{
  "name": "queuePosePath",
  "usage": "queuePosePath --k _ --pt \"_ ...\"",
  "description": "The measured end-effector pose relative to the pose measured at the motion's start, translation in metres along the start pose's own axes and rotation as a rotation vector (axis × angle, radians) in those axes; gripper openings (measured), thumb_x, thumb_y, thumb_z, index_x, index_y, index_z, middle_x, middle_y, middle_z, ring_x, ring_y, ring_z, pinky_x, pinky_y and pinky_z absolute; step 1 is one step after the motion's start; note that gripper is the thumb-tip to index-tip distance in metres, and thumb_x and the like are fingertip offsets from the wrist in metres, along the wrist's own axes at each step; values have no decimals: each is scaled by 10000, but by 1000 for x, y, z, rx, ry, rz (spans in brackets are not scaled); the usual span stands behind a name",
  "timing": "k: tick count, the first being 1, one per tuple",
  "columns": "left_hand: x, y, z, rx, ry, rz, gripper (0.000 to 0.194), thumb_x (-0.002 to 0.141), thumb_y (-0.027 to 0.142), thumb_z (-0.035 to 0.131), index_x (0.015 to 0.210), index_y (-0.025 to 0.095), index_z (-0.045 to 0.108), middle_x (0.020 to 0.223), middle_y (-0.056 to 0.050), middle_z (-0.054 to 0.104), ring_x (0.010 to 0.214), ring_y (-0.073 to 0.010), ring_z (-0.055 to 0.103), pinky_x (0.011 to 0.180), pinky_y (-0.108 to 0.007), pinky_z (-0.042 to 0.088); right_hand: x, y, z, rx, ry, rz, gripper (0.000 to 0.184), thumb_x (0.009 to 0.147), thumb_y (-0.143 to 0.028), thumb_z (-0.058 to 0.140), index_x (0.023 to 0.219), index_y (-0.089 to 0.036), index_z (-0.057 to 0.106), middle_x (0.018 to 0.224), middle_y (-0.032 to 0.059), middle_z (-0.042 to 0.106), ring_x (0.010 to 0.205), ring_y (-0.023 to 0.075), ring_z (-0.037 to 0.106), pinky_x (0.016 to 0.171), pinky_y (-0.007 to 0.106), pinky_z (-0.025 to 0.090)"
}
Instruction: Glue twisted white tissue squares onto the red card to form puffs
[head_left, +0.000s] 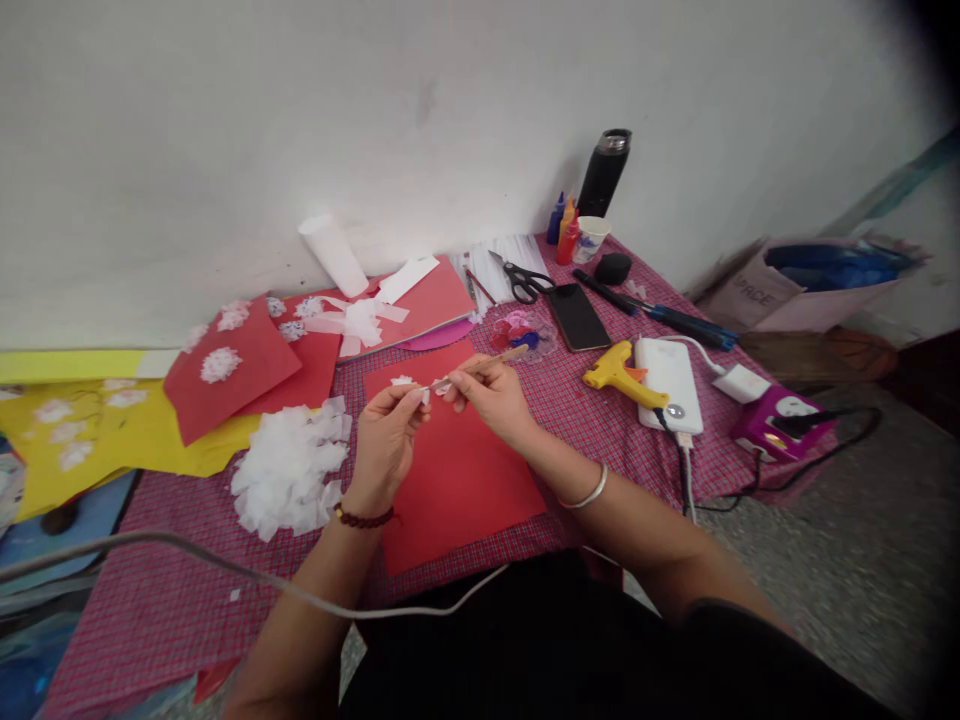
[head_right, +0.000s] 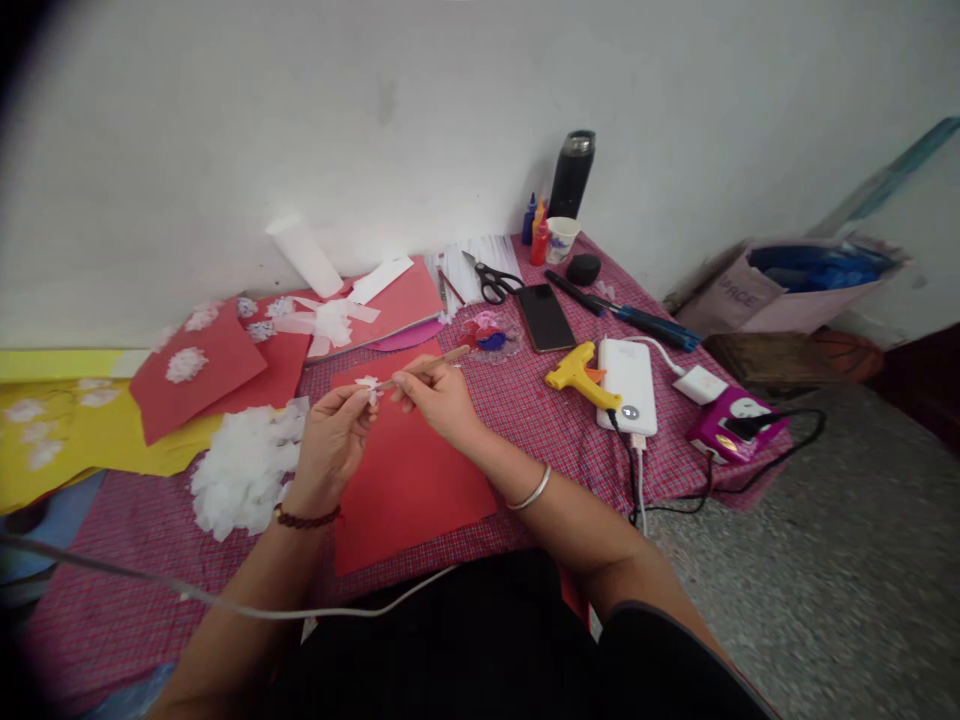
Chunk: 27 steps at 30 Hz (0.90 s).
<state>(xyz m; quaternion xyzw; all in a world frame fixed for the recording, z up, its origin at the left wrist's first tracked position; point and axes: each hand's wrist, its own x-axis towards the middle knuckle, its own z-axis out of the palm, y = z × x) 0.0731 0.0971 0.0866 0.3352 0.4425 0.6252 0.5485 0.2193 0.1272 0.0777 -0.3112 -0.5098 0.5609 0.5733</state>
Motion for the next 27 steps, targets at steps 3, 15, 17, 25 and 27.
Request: queuePosePath --k 3,15,17,25,27 --pt "-3 0 2 147 -9 128 98 676 214 782 739 165 725 659 2 679 557 -72 592 549 -178 483 1 -1 0 22 37 15 305 836 -429 630 681 -169 591 571 -3 618 448 80 510 440 209 397" --pt "20 23 19 382 -140 170 118 714 266 732 715 168 667 607 13 617 526 -95 550 512 -215 446 16 -9 -19 410 15 215 242 731 -355 752 818 -165 631 632 -31 678 411 59 521 423 178 446" --pt "25 17 17 586 -215 360 137 749 278 719 838 177 691 727 -9 663 625 -117 599 608 -245 489 19 -3 -23 442 62 284 192 795 -334 692 795 -161 609 578 -41 648 384 61 505 395 174 427" --pt "60 -15 -26 1094 -403 377 254 768 298 677 999 192 689 831 -47 679 705 -166 602 633 -271 448 33 23 -44 228 194 423 163 867 -233 566 721 -172 532 446 -74 533 312 55 405 330 162 328" --pt "63 -20 -26 1192 -502 385 302 773 273 663 1067 210 685 913 -61 698 754 -183 615 668 -283 443 34 27 -45 146 187 407 142 857 -235 565 732 -173 535 441 -80 529 308 53 400 323 159 313"
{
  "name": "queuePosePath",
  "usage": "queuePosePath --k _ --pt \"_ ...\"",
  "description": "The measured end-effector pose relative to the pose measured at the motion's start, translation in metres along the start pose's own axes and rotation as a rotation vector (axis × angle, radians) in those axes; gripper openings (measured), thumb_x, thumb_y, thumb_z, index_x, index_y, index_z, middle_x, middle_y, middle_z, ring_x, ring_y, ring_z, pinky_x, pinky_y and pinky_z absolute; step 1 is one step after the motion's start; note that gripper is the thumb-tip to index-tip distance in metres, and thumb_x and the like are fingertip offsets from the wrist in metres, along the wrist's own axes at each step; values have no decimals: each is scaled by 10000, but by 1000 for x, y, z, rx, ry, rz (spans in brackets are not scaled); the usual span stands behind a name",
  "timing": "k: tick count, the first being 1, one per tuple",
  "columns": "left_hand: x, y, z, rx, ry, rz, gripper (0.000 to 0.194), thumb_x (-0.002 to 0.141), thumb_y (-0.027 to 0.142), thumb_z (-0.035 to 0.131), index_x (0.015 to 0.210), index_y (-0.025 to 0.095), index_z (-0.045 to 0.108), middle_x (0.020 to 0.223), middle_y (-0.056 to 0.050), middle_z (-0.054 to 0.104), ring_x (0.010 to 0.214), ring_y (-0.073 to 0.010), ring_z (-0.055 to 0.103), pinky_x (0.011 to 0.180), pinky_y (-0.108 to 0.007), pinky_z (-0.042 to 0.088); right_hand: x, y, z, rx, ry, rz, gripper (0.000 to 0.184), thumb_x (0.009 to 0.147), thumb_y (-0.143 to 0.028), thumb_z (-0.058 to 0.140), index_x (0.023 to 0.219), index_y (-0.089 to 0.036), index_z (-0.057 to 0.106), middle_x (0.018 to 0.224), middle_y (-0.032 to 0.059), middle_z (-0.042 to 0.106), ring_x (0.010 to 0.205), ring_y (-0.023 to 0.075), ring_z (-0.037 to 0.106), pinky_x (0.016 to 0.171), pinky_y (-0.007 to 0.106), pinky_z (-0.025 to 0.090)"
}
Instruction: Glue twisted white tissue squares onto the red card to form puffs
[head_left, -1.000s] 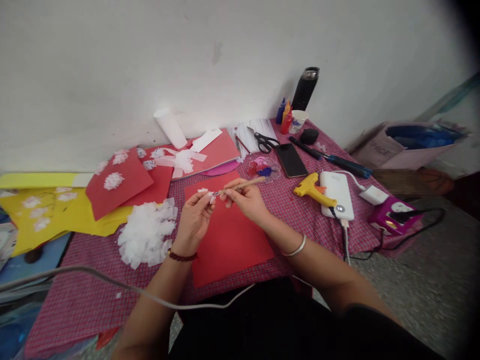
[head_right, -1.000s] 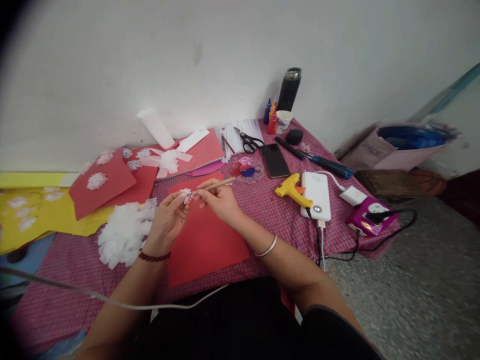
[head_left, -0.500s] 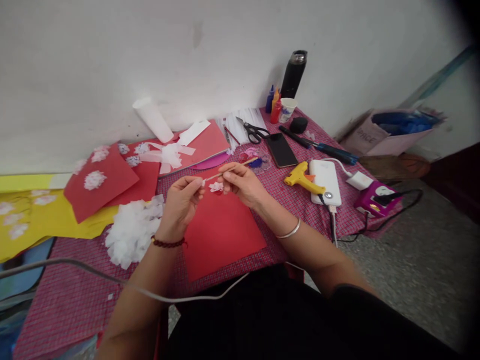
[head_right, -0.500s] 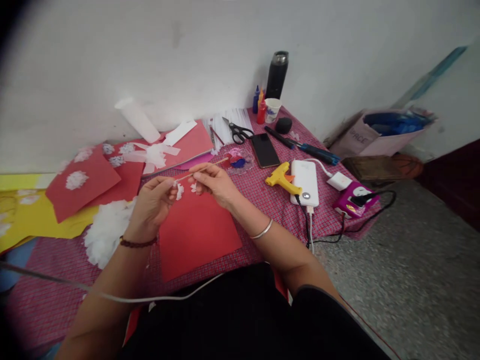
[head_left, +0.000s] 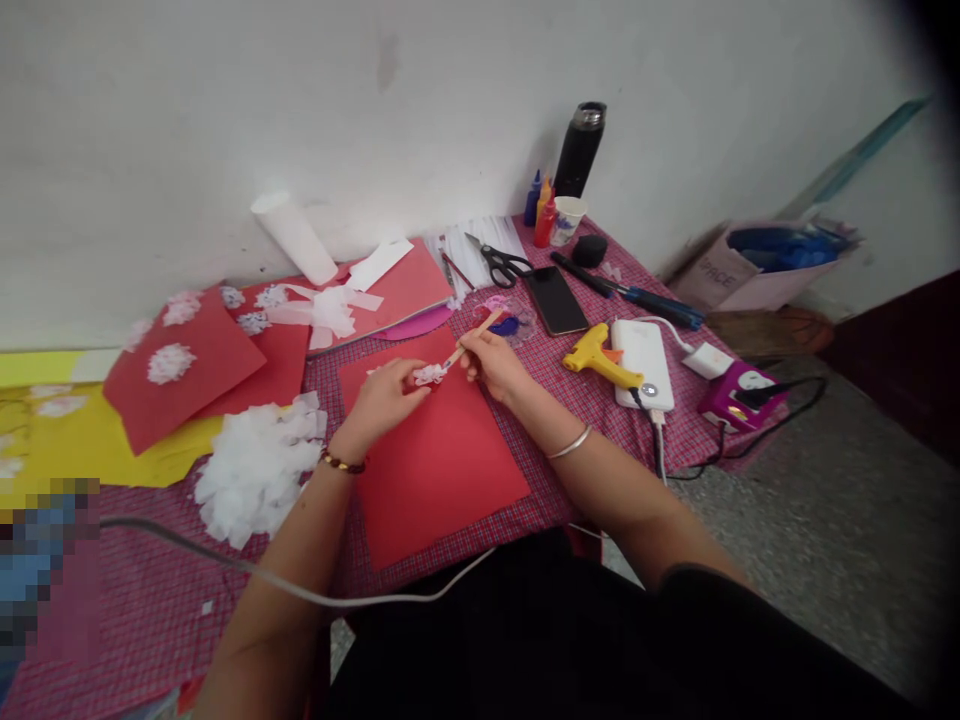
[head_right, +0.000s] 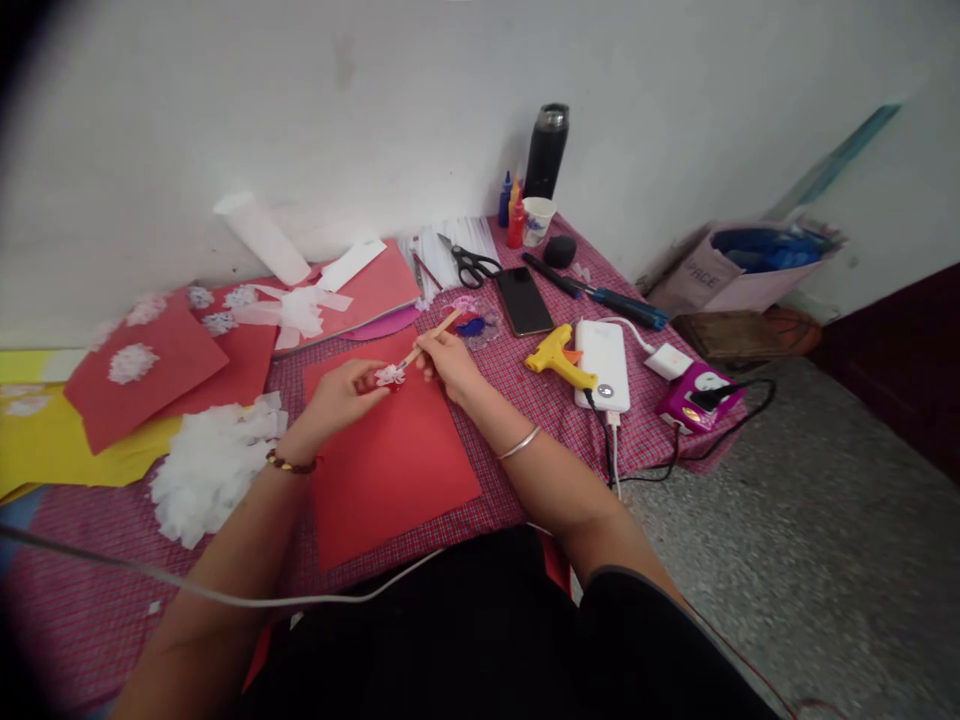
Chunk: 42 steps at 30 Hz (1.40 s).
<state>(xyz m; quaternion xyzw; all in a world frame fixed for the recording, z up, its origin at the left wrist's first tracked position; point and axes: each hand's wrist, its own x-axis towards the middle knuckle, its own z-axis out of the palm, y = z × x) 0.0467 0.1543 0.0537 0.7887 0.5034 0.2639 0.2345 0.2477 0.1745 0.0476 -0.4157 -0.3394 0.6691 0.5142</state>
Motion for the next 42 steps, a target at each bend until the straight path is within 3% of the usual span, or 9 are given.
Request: queuePosePath --k 3,8,16,23,34,38,40,42 --pt "8 2 6 69 -58 -3 257 789 272 632 1028 210 704 935 -70 711 796 -208 625 688 -298 428 1 3 0 -78 -6 -32 128 840 -248 575 744 -179 525 443 -86 532 313 53 406 327 158 313" --pt "25 -4 10 91 -43 -71 166 787 209 561 714 186 708 736 -58 696 689 -194 594 632 -295 386 1 8 3 -134 -15 -128 147 835 -282 581 751 -186 509 468 -81 544 338 64 428 350 176 321" --pt "30 -17 14 101 -14 -132 127 775 224 579 704 176 673 696 -55 685 641 -184 569 580 -288 339 1 24 6 -406 -114 -357 149 881 -328 533 826 -191 513 604 -39 606 507 101 550 529 218 425" --pt "29 -15 13 105 -7 -125 151 786 248 564 666 194 639 662 -36 659 626 -176 547 575 -289 323 2 27 2 -846 -59 -513 129 915 -270 493 870 -182 575 754 29 652 694 160 611 665 264 424" --pt "27 -8 9 45 34 -73 258 865 261 452 691 176 623 658 -20 611 628 -157 513 608 -279 342 -6 17 13 -878 -65 -456 68 865 -247 596 815 -202 600 720 32 644 724 181 614 681 266 419" --pt "21 1 -15 -32 172 -68 263 893 321 452 923 162 660 813 -38 660 727 -168 570 666 -273 405 -3 14 8 -643 7 -461 120 879 -298 544 813 -199 560 670 0 611 629 143 580 615 246 428" --pt "12 1 -40 -98 296 -98 269 888 352 484 975 170 662 809 -30 657 709 -167 570 651 -270 419 -1 12 5 -442 48 -404 148 872 -330 526 806 -198 534 618 -24 584 539 119 539 538 227 416" --pt "-3 -5 -68 -114 362 -146 228 862 362 536 909 186 672 741 -11 636 657 -162 552 617 -267 418 0 11 3 -263 67 -294 175 836 -358 558 782 -196 521 565 -41 563 465 101 497 468 213 389"
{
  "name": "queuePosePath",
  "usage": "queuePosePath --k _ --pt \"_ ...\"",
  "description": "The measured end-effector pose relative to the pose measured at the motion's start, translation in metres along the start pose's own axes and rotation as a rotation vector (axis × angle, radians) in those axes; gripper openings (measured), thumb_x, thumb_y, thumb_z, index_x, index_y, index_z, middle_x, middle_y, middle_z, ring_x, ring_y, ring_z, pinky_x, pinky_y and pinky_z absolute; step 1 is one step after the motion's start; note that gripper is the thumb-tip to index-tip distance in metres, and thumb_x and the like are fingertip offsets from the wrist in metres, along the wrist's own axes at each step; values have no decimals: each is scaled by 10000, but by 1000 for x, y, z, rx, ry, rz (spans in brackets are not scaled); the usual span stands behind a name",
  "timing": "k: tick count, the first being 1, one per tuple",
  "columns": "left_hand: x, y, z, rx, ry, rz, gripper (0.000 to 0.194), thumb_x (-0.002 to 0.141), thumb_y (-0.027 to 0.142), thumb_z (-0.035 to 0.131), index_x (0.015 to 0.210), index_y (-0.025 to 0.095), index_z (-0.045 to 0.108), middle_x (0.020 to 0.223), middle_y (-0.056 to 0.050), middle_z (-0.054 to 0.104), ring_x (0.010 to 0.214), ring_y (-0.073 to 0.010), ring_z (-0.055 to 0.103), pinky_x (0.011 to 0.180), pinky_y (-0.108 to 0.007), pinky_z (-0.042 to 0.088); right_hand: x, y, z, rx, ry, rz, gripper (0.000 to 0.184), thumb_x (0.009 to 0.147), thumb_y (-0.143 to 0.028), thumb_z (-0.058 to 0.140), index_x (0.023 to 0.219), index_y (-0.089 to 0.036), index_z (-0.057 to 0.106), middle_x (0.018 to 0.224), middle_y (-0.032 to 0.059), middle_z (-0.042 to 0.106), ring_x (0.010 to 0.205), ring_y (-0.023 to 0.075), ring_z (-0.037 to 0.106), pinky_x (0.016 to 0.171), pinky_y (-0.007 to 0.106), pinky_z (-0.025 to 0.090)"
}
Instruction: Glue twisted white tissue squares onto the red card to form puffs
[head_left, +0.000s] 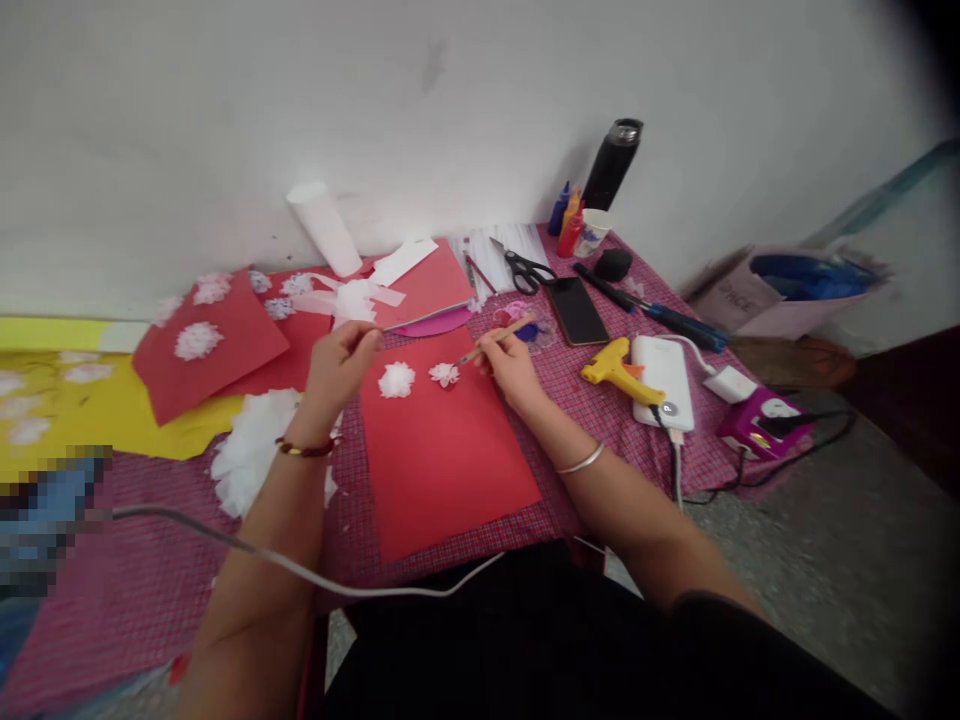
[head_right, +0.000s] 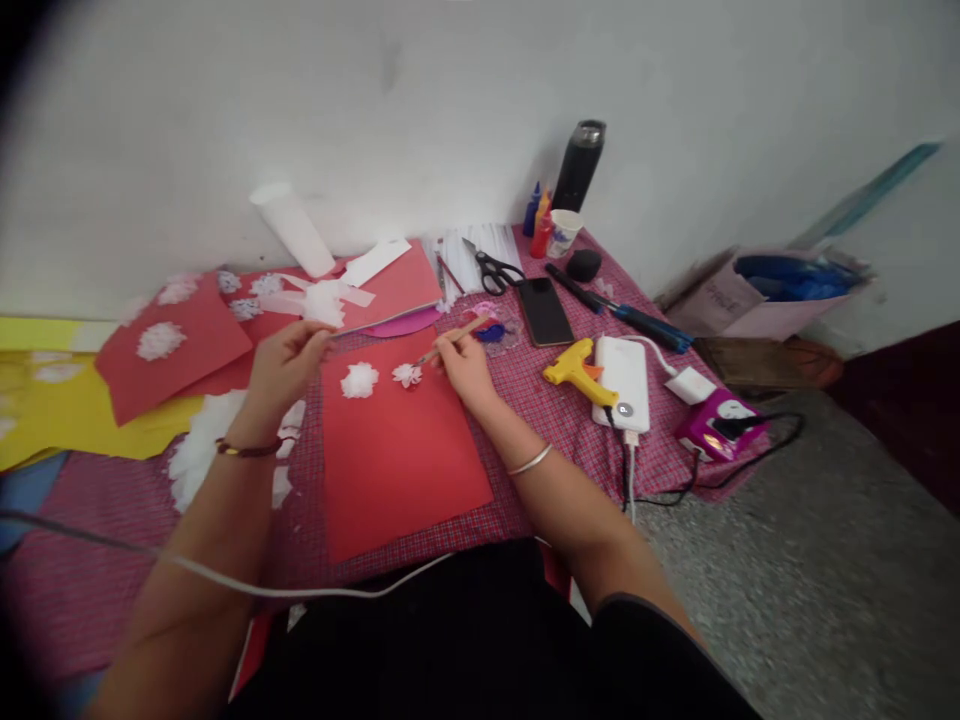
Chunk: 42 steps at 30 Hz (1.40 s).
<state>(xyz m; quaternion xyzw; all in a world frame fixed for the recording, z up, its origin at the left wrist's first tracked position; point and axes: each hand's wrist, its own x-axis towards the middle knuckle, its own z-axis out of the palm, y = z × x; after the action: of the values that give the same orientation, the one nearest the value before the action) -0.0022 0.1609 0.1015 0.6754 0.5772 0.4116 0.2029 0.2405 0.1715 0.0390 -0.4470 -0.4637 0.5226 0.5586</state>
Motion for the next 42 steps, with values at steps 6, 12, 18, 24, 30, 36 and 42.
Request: queuePosePath --k 6,12,18,24,30,36,42 --pt "-33 -33 -80 172 49 -149 157 797 338 592 716 210 629 632 -4 599 592 -164 530 560 -269 405 -4 3 4 210 -75 135 260 740 -420 671 804 -183 588 544 -41 582 419 77 475 426 200 387" --pt "-58 -59 -80 467 -152 -113 137 738 272 587 819 214 681 903 -83 719 886 -266 626 836 -375 459 -7 6 6 245 -91 126 283 698 -423 706 781 -176 597 527 -34 585 420 82 486 413 200 389" --pt "-38 -73 -59 562 -135 -140 236 770 248 541 953 192 680 1104 -148 656 1134 -337 514 1025 -516 328 -7 8 5 204 -105 131 293 716 -432 699 786 -170 587 536 -29 592 432 85 497 421 201 395" --pt "-20 -71 -55 514 -101 -189 15 640 180 602 625 182 600 1014 -148 646 1096 -365 514 989 -560 337 -6 9 5 217 -124 132 311 701 -444 712 771 -167 589 518 -35 596 412 80 495 405 192 386" --pt "-29 -35 -37 239 -2 -217 139 756 325 477 774 195 524 773 -51 638 773 -212 631 726 -354 511 -7 2 7 282 -114 79 309 708 -450 723 786 -174 608 538 -32 618 428 81 516 415 188 408" --pt "-36 -21 -6 83 -41 -265 220 797 358 466 921 187 527 785 -45 653 671 -175 630 649 -313 513 -18 -13 13 336 -198 36 298 739 -450 712 809 -180 609 582 -23 656 461 82 562 449 185 437" --pt "-28 -46 -22 378 -201 -169 235 666 206 621 895 176 666 878 -81 652 907 -265 580 907 -434 438 -19 -13 15 308 -236 23 266 758 -426 687 793 -177 599 568 -21 649 473 87 572 451 189 424"
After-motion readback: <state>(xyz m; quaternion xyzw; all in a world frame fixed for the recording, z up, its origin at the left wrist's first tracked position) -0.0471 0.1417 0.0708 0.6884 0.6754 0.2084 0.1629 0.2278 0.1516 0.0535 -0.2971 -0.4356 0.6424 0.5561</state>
